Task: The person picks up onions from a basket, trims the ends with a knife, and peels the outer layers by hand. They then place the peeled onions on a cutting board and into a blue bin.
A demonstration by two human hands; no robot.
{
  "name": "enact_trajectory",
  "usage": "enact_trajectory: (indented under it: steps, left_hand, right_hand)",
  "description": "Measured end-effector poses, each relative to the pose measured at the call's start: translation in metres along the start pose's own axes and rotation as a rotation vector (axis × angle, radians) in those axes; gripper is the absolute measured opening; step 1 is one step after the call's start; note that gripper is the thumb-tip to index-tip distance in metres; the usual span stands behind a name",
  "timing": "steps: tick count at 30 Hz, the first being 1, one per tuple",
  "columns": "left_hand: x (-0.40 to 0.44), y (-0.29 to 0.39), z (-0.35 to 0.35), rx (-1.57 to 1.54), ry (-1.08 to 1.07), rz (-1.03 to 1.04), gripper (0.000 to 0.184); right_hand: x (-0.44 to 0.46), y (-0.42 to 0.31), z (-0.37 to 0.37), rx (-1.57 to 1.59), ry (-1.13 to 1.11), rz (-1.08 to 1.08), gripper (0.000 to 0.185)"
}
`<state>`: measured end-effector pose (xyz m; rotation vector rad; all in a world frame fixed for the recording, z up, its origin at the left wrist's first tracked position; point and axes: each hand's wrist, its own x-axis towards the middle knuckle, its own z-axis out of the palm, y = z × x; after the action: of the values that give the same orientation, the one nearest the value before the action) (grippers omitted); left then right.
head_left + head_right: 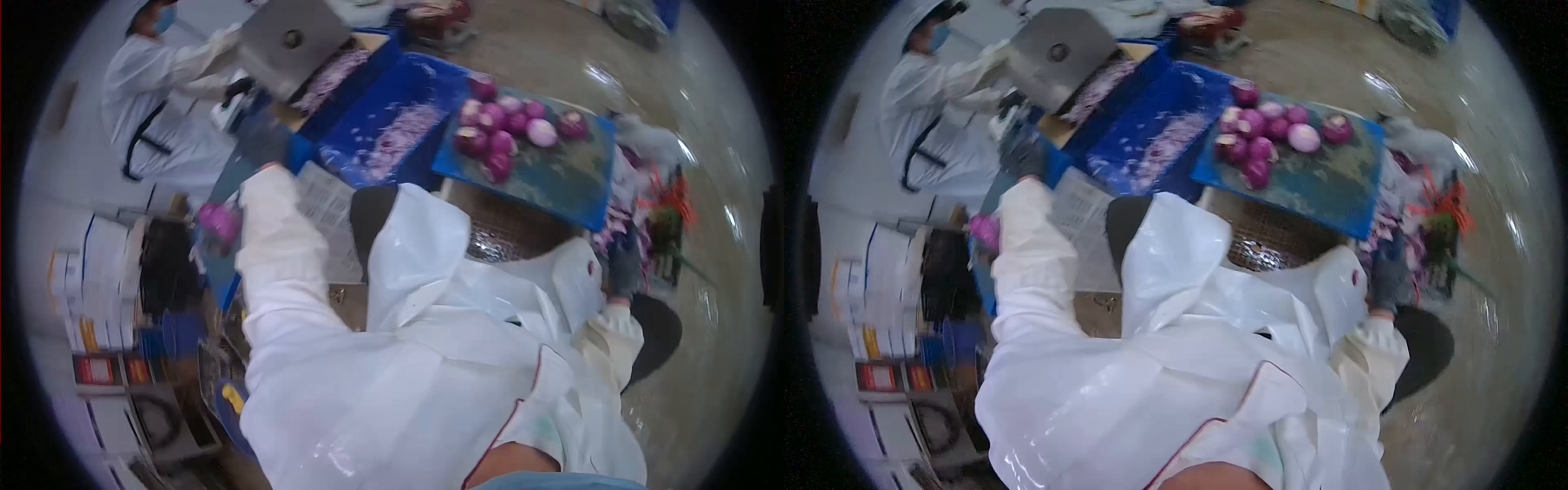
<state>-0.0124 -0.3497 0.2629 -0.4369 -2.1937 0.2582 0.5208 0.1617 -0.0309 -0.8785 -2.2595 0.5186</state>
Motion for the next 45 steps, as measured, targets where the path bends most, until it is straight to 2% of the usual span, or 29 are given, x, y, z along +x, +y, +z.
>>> enact_trajectory:
  steps: [2, 3, 5, 6, 7, 8, 9, 10, 11, 13, 14, 16, 17, 19, 21, 23, 24, 25, 27, 28, 30, 33, 35, 36, 38, 40, 45]
  left_hand:
    - [0.0, -0.047, 0.049, -0.02, -0.609, -0.213, 0.049]
    - [-0.001, -0.027, 0.037, 0.006, -0.517, -0.223, 0.047]
    - [0.005, 0.002, 0.002, 0.073, -0.336, -0.268, 0.043]
    - [0.007, 0.021, -0.004, 0.04, -0.076, -0.044, 0.039]
    - [0.012, 0.046, -0.015, 0.069, 0.018, 0.256, 0.037]
    - [0.017, 0.071, -0.026, 0.126, 0.133, 0.549, 0.035]
    - [0.012, 0.111, -0.03, -0.137, 0.18, 0.469, 0.034]
    - [0.008, 0.155, -0.034, -0.396, 0.217, 0.377, 0.033]
    - [-0.003, 0.193, -0.038, -0.612, 0.078, 0.401, 0.033]
    - [-0.034, 0.264, -0.013, -0.978, -0.215, 0.411, 0.038]
    - [-0.049, 0.302, -0.042, -1.015, -0.538, 0.276, 0.046]
    - [-0.09, 0.357, -0.008, -1.079, -0.881, 0.355, 0.06]
    - [-0.123, 0.384, 0.016, -1.033, -0.834, 0.339, 0.066]
    - [-0.155, 0.421, 0.008, -0.929, -0.736, 0.239, 0.076]
    - [-0.173, 0.44, -0.043, -0.816, -0.636, 0.067, 0.081]
    - [-0.163, 0.46, -0.089, -0.933, -0.791, 0.151, 0.078]
    - [-0.164, 0.468, -0.103, -0.991, -0.871, 0.191, 0.077]
    - [-0.168, 0.479, -0.107, -1.04, -0.841, 0.156, 0.076]
    - [-0.168, 0.509, -0.106, -1.143, -0.769, 0.088, 0.074]
    - [-0.183, 0.529, -0.087, -1.114, -0.477, 0.042, 0.061]
    - [-0.177, 0.52, -0.078, -1.206, -0.647, 0.178, 0.055]
    - [-0.176, 0.509, -0.073, -1.272, -0.728, 0.129, 0.051]
    - [-0.176, 0.5, -0.086, -1.161, -0.887, 0.002, 0.053]
    - [-0.18, 0.499, -0.086, -1.169, -0.846, 0.003, 0.054]
    - [-0.188, 0.499, -0.084, -1.185, -0.761, 0.008, 0.055]
    - [-0.191, 0.499, -0.087, -1.217, -0.753, -0.019, 0.055]
    - [-0.189, 0.501, -0.092, -1.175, -0.786, -0.025, 0.053]
  right_hand:
    - [-0.001, -0.017, -0.021, -0.059, -0.028, 0.12, 0.049]
    - [0.007, -0.054, -0.032, 0.05, -0.07, 0.361, 0.05]
    - [0.013, -0.059, -0.027, 0.161, -0.073, 0.403, 0.059]
    - [0.012, -0.063, -0.027, 0.279, -0.118, 0.489, 0.062]
    - [0.011, -0.064, -0.028, 0.4, -0.163, 0.574, 0.065]
    - [0.008, -0.052, -0.017, 0.282, -0.196, 0.544, 0.065]
    - [0.004, -0.041, -0.006, 0.166, -0.234, 0.508, 0.064]
    - [0.002, -0.047, -0.005, 0.18, -0.123, 0.371, 0.059]
    - [0.005, -0.041, 0.007, 0.117, -0.103, 0.369, 0.055]
    - [0.021, -0.087, -0.021, 0.103, -0.149, 0.419, 0.054]
    - [0.02, -0.085, -0.018, 0.133, -0.117, 0.359, 0.053]
    - [0.018, -0.074, -0.006, 0.194, -0.049, 0.24, 0.051]
    - [0.015, -0.071, -0.004, 0.148, -0.09, 0.255, 0.054]
    - [0.01, -0.067, 0.0, 0.064, -0.171, 0.284, 0.059]
    - [0.005, -0.066, 0.007, 0.124, -0.084, 0.217, 0.058]
    - [0.005, -0.072, 0.005, 0.107, -0.09, 0.171, 0.058]
    - [0.006, -0.077, 0.001, 0.117, -0.155, 0.234, 0.057]
    - [0.005, -0.077, 0.002, 0.077, -0.182, 0.247, 0.055]
    - [0.005, -0.076, 0.005, -0.006, -0.226, 0.27, 0.053]
    - [0.007, -0.085, 0.0, -0.056, -0.274, 0.323, 0.045]
    - [0.0, -0.081, 0.013, 0.087, -0.306, 0.406, 0.042]
    - [0.006, -0.111, 0.008, 0.209, -0.263, 0.366, 0.04]
    - [0.01, -0.135, 0.007, 0.254, -0.194, 0.317, 0.04]
    - [0.007, -0.138, 0.018, 0.17, -0.111, 0.21, 0.039]
    - [0.008, -0.153, 0.018, 0.232, -0.152, 0.251, 0.035]
    - [0.011, -0.17, 0.01, 0.233, -0.211, 0.329, 0.032]
    - [0.006, -0.162, 0.028, 0.188, -0.285, 0.331, 0.034]
